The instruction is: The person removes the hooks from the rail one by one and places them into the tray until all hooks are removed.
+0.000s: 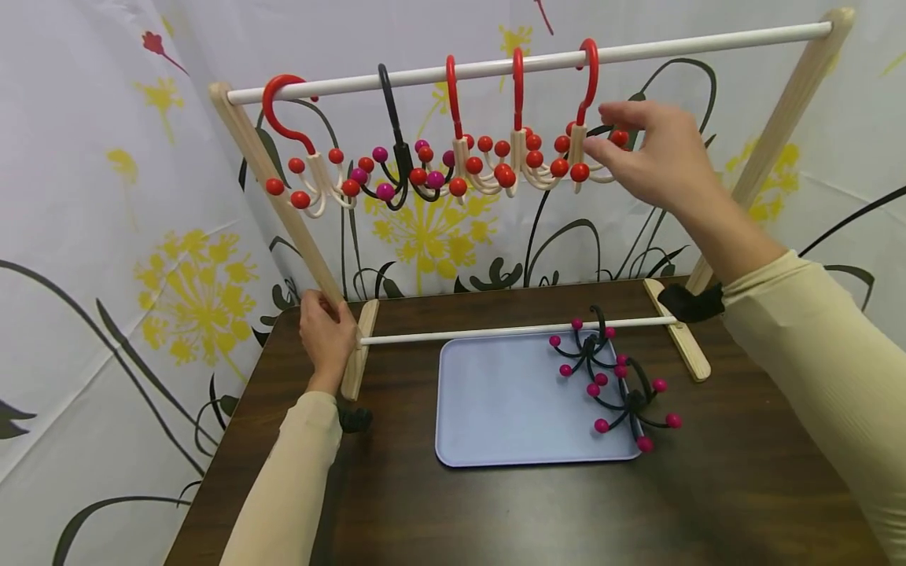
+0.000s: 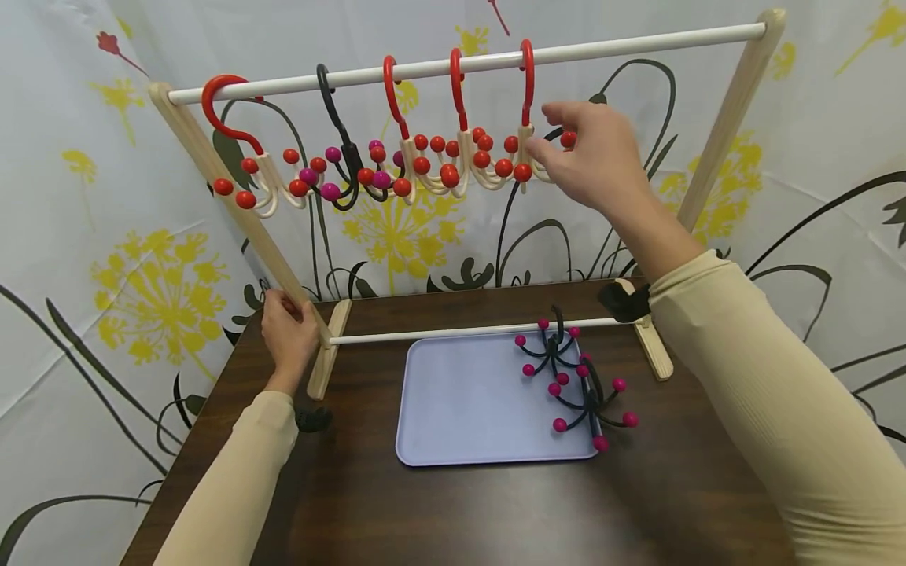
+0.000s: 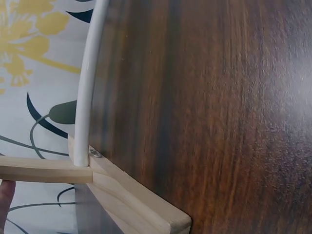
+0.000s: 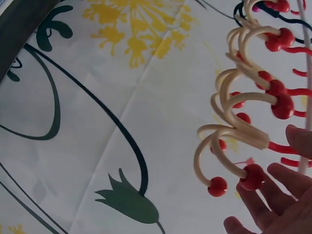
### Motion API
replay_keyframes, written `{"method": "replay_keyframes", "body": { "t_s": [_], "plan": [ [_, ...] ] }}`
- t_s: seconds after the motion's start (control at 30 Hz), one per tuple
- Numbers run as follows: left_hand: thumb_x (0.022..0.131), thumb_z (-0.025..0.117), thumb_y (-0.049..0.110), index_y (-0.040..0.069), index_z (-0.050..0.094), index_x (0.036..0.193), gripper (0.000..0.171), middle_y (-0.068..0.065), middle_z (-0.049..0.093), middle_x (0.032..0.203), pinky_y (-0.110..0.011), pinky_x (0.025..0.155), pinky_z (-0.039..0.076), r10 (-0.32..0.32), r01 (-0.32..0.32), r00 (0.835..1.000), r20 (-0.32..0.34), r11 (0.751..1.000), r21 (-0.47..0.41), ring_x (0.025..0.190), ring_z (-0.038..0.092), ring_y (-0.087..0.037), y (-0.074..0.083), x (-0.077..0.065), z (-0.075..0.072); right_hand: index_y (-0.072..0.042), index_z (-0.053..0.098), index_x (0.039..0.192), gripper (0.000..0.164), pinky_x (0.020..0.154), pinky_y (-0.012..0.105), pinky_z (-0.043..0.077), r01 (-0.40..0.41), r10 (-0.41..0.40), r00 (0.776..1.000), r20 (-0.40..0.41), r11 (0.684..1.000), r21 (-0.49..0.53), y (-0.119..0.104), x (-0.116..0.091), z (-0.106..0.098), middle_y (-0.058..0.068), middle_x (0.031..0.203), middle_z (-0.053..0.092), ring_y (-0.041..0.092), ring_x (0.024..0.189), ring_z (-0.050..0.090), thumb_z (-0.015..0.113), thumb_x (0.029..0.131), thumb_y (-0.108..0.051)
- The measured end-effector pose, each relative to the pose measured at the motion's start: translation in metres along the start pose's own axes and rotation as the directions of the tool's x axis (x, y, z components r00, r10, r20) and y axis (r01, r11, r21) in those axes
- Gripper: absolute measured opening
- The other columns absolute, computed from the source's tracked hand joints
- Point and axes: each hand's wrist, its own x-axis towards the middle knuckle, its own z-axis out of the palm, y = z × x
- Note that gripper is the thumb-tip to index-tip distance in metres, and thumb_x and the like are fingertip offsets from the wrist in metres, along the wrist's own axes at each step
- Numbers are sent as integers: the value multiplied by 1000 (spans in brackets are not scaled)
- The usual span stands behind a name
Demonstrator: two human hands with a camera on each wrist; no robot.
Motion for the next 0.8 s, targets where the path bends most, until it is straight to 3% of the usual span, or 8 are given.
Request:
{"method": "replay_keyframes", "body": {
  "t_s": [0.2, 0.3, 0.57, 0.8],
  "plan": [
    [88, 65, 11, -1, 51, 98, 21, -17, 48, 87, -53, 68, 40, -10, 10, 1000, 17, 1000, 21, 76, 51, -37, 0, 0, -3, -6, 57, 137, 52, 77, 31, 45, -36, 33, 995, 93, 999, 38, 1, 23, 8, 14, 126, 64, 27, 112, 59, 57, 97, -38],
    [88, 64, 12, 0, 51, 98, 21, -18, 48, 87, -53, 68, 40, -5, 5, 1000, 16, 1000, 23, 76, 50, -37, 0, -1, -7, -6, 60, 134, 49, 74, 27, 45, -60, 55, 993, 104, 997, 45, -1, 28, 11, 13, 123, 66, 26, 108, 60, 57, 97, -37],
    [87, 65, 10, -1, 51, 97, 20, -17, 48, 86, -51, 65, 39, -7, 6, 1000, 12, 1000, 23, 74, 50, -36, -5, -11, -6, -6, 63, 131, 43, 72, 34, 46, -57, 59, 995, 79, 998, -32, 0, 22, 18, 14, 114, 69, 24, 98, 60, 54, 98, -34],
    [88, 65, 12, -1, 51, 98, 21, -16, 48, 87, -52, 65, 39, 0, 0, 1000, 14, 1000, 9, 74, 50, -36, -3, -11, -5, -8, 65, 129, 42, 74, 34, 40, -51, 52, 999, 9, 997, -64, 4, 17, 8, 14, 114, 69, 26, 98, 62, 55, 98, -34]
  ]
}}
